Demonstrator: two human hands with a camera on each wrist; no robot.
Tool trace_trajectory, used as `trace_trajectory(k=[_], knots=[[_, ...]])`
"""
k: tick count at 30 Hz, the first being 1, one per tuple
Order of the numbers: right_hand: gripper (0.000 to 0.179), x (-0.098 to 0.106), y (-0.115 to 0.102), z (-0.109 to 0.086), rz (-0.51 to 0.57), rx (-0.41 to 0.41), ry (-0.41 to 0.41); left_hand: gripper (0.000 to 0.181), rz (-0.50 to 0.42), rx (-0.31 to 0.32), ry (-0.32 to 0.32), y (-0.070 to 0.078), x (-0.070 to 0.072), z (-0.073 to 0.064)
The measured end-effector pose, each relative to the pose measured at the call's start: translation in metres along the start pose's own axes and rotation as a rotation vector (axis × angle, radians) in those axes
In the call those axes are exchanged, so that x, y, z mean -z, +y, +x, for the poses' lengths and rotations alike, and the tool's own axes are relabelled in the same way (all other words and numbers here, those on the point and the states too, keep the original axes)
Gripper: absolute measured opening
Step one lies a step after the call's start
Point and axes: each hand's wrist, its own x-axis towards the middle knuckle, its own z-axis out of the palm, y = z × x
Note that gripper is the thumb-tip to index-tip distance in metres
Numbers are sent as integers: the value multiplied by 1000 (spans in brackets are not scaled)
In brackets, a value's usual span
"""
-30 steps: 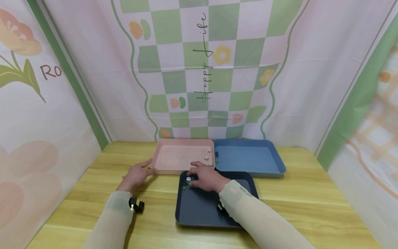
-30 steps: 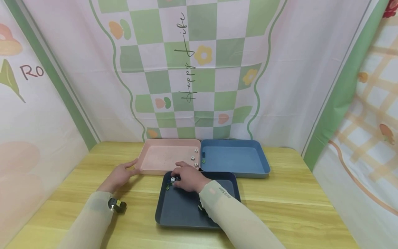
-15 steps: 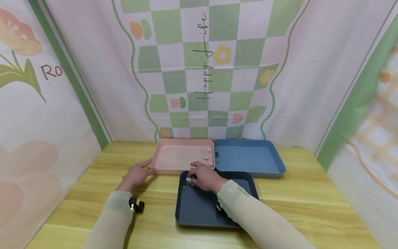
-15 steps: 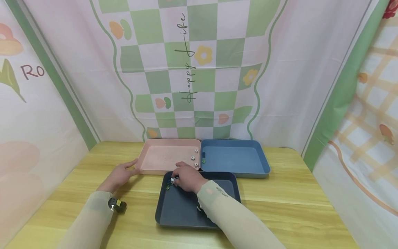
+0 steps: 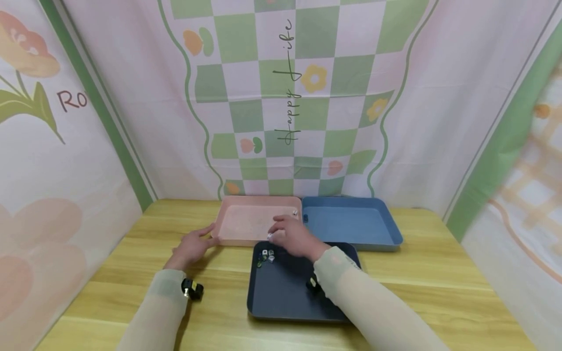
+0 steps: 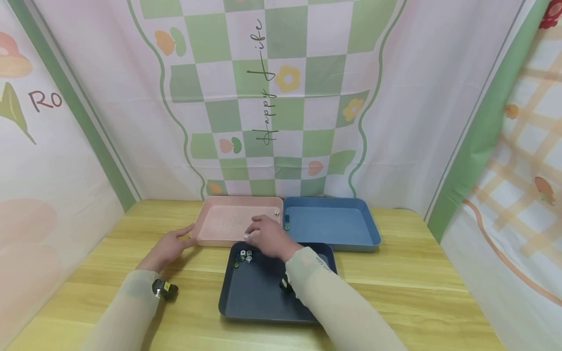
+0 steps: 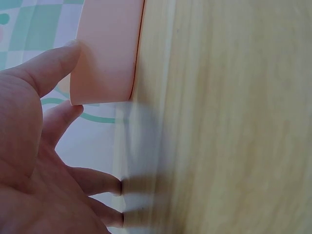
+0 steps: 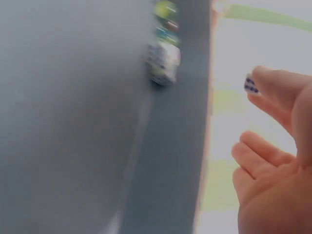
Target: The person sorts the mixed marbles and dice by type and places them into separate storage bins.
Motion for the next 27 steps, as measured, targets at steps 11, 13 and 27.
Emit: trace_trajectory(k=[11,13,27], knots=[[27,43,7,1,2,-164,262,69,-1,9,-2,2,0,-1],[28,47,9,1,-9,-189,273,69,-3,11,-3,2,0,-1],[31,48,21,1,-1,-286,261,69,10,8,5,2,-1,-1]])
